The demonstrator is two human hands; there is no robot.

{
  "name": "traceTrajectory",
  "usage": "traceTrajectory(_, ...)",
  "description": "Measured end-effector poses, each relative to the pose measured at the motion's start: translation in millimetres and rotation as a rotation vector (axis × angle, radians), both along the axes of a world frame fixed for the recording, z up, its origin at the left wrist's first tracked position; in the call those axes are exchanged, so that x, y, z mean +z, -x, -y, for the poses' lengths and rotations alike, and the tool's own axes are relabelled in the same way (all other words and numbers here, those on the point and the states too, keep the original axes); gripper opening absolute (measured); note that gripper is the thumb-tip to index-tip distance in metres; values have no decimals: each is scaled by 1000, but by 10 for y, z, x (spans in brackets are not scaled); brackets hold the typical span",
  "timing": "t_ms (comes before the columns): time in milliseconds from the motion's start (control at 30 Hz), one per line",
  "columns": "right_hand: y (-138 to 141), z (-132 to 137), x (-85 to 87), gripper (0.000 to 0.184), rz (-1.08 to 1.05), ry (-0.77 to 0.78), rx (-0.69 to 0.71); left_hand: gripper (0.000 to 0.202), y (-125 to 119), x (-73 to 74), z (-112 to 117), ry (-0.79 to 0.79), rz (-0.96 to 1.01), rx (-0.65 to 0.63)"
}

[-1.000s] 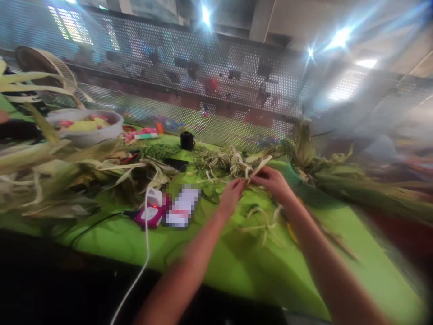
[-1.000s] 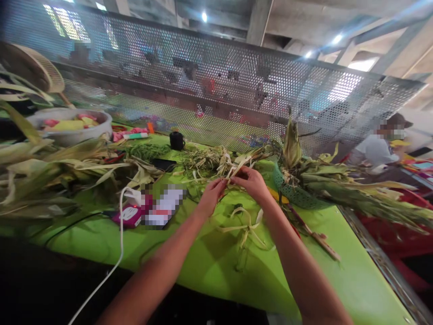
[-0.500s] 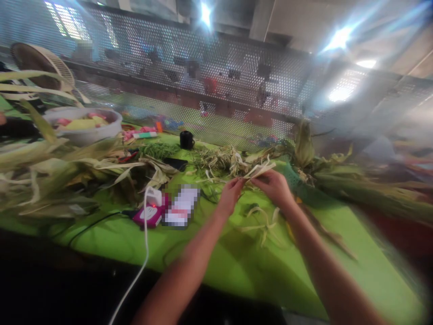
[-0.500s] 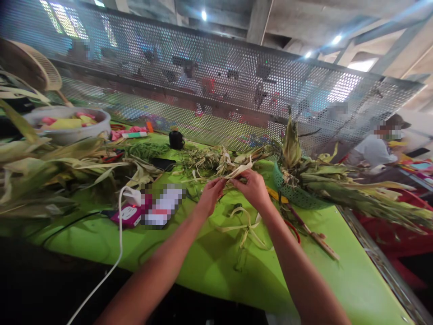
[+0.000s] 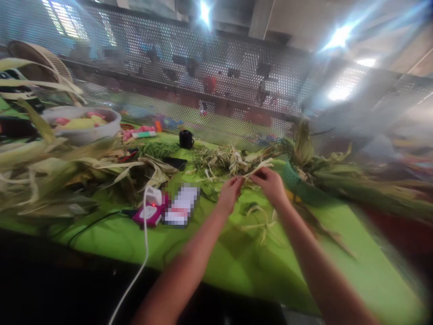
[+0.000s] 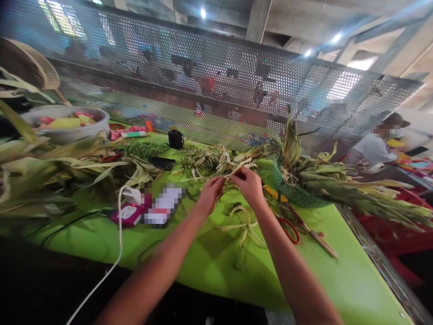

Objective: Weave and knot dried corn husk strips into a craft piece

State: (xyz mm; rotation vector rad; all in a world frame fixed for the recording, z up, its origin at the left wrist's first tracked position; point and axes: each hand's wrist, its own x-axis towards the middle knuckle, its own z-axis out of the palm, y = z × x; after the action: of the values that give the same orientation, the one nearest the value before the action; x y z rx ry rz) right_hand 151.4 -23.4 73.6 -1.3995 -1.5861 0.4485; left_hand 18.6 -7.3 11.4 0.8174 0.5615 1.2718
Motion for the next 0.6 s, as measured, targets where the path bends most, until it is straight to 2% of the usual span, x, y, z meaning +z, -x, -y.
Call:
traceTrajectory(167,-18,-60,-76,25,-73,32,21,38,7,22,5,53,103,-53)
traceTrajectory(267,-32,-87,-110,27,-39,39,24,39,18,36,10,95,117,-64)
traceTrajectory(600,-8,-97,-66,27,43,46,49,38,9,38,-3,123,-2,19)
